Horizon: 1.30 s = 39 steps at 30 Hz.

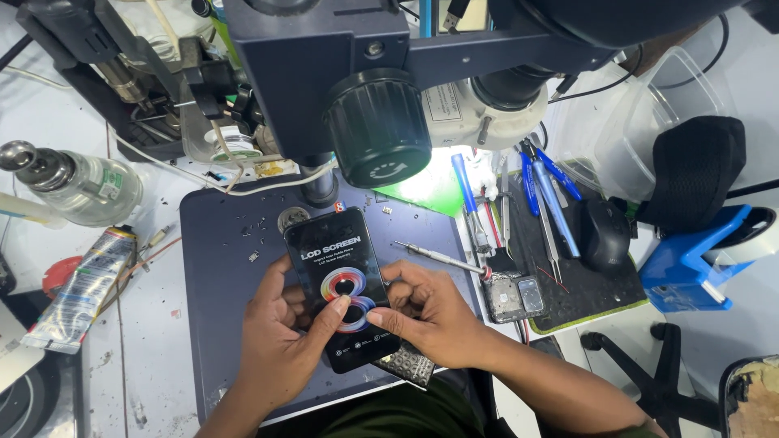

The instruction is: Attaching a new screen and reassembling internal components of a mobile phone

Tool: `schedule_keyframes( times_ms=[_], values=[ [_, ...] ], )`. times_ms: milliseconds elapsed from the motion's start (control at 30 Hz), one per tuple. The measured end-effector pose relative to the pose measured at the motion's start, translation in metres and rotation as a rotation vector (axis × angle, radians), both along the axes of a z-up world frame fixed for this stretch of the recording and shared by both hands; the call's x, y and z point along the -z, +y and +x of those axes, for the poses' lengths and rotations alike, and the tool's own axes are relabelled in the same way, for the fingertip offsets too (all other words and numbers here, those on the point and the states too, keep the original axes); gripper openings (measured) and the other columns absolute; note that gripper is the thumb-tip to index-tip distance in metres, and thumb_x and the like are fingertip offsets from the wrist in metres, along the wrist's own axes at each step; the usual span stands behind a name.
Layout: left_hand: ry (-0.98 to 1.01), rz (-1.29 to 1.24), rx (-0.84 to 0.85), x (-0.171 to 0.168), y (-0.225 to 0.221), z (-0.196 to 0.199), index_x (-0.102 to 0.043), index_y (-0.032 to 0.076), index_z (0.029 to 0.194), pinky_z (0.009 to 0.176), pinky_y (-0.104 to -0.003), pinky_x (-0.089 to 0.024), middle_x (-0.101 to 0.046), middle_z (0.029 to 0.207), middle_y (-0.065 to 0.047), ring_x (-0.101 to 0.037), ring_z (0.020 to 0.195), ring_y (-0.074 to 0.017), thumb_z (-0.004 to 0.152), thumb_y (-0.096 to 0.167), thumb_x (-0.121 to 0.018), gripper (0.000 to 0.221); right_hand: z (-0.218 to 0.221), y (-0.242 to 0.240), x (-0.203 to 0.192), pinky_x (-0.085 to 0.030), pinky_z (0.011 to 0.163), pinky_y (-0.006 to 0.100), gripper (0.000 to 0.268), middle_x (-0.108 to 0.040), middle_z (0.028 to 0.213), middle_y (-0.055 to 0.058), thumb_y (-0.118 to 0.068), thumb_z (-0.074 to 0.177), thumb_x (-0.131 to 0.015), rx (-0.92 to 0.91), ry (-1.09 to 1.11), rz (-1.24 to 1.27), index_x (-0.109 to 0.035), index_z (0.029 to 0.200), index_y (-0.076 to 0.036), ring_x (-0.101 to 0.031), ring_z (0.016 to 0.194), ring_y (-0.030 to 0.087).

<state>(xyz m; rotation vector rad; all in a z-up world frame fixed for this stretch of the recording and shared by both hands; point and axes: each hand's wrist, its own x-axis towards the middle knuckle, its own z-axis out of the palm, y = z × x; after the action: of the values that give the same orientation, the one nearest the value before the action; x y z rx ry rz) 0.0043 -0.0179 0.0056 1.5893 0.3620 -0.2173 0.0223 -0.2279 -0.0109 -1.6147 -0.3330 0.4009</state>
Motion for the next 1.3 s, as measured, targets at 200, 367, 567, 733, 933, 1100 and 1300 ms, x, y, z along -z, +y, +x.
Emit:
schedule_keyframes(
  times_ms=[200, 367, 567, 733, 933, 1100, 1300],
  values=[
    [0.019, -0.003, -0.008, -0.002, -0.001, 0.0, -0.055, 0.012, 0.141, 0.066, -0.032, -0.066, -0.086, 0.093, -0.012, -0.08, 0.075, -0.0191, 0.075, 0.022, -0.078, 0.071, 0.001, 0.0, -0.001, -0.03, 0.054, 0.025, 0.024, -0.039, 0.062, -0.006, -0.014, 0.096, -0.074, -0.005, -0.018, -0.01, -0.058, 0.113, -0.007, -0.033, 0.055, 0.007],
    [0.034, 0.001, -0.002, -0.007, -0.002, 0.001, -0.055, 0.012, 0.142, 0.067, -0.033, -0.067, -0.087, 0.094, -0.012, -0.081, 0.077, -0.0202, 0.076, 0.021, -0.078, 0.07, 0.001, 0.0, -0.003, -0.029, 0.053, 0.026, 0.024, -0.038, 0.062, -0.005, -0.012, 0.097, -0.074, -0.02, -0.028, 0.013, -0.057, 0.114, -0.008, -0.031, 0.055, 0.007],
    [0.211, 0.068, -0.034, -0.016, -0.005, 0.006, -0.048, 0.016, 0.151, 0.071, -0.038, -0.062, -0.083, 0.103, -0.013, -0.079, 0.087, -0.0232, 0.074, 0.023, -0.078, 0.082, 0.002, -0.001, -0.006, -0.031, 0.053, 0.026, 0.024, -0.041, 0.062, -0.005, -0.017, 0.097, -0.073, -0.012, -0.043, -0.013, -0.058, 0.112, -0.008, -0.034, 0.055, 0.006],
    [0.151, -0.017, -0.09, -0.009, -0.007, 0.003, -0.054, 0.012, 0.146, 0.067, -0.039, -0.065, -0.085, 0.098, -0.018, -0.079, 0.079, -0.0265, 0.075, 0.015, -0.078, 0.075, 0.002, -0.002, -0.009, -0.031, 0.053, 0.026, 0.025, -0.042, 0.061, -0.005, -0.02, 0.096, -0.075, -0.019, 0.006, -0.025, -0.059, 0.111, -0.008, -0.035, 0.055, 0.006],
    [0.097, -0.005, -0.066, -0.002, -0.005, 0.002, -0.053, 0.011, 0.145, 0.069, -0.037, -0.067, -0.086, 0.096, -0.017, -0.08, 0.078, -0.0246, 0.075, 0.015, -0.078, 0.074, 0.003, 0.0, -0.013, -0.031, 0.052, 0.026, 0.022, -0.041, 0.06, -0.005, -0.019, 0.097, -0.074, -0.031, -0.017, -0.004, -0.059, 0.109, -0.007, -0.034, 0.054, 0.006],
    [0.175, 0.005, -0.069, -0.008, -0.006, 0.003, -0.05, 0.013, 0.148, 0.07, -0.037, -0.064, -0.085, 0.1, -0.015, -0.079, 0.083, -0.0236, 0.074, 0.019, -0.079, 0.08, 0.001, -0.002, -0.007, -0.031, 0.054, 0.027, 0.023, -0.041, 0.063, -0.005, -0.018, 0.097, -0.074, -0.006, -0.027, -0.025, -0.059, 0.111, -0.008, -0.034, 0.057, 0.006],
    [-0.156, -0.042, -0.007, 0.015, 0.002, -0.002, -0.052, 0.009, 0.139, 0.058, -0.025, -0.065, -0.084, 0.086, -0.009, -0.076, 0.066, -0.0111, 0.079, 0.018, -0.08, 0.067, 0.001, 0.006, -0.008, -0.029, 0.053, 0.022, 0.02, -0.041, 0.061, -0.008, -0.014, 0.093, -0.076, 0.003, -0.055, -0.023, -0.067, 0.11, -0.007, -0.036, 0.055, 0.004]
  ],
)
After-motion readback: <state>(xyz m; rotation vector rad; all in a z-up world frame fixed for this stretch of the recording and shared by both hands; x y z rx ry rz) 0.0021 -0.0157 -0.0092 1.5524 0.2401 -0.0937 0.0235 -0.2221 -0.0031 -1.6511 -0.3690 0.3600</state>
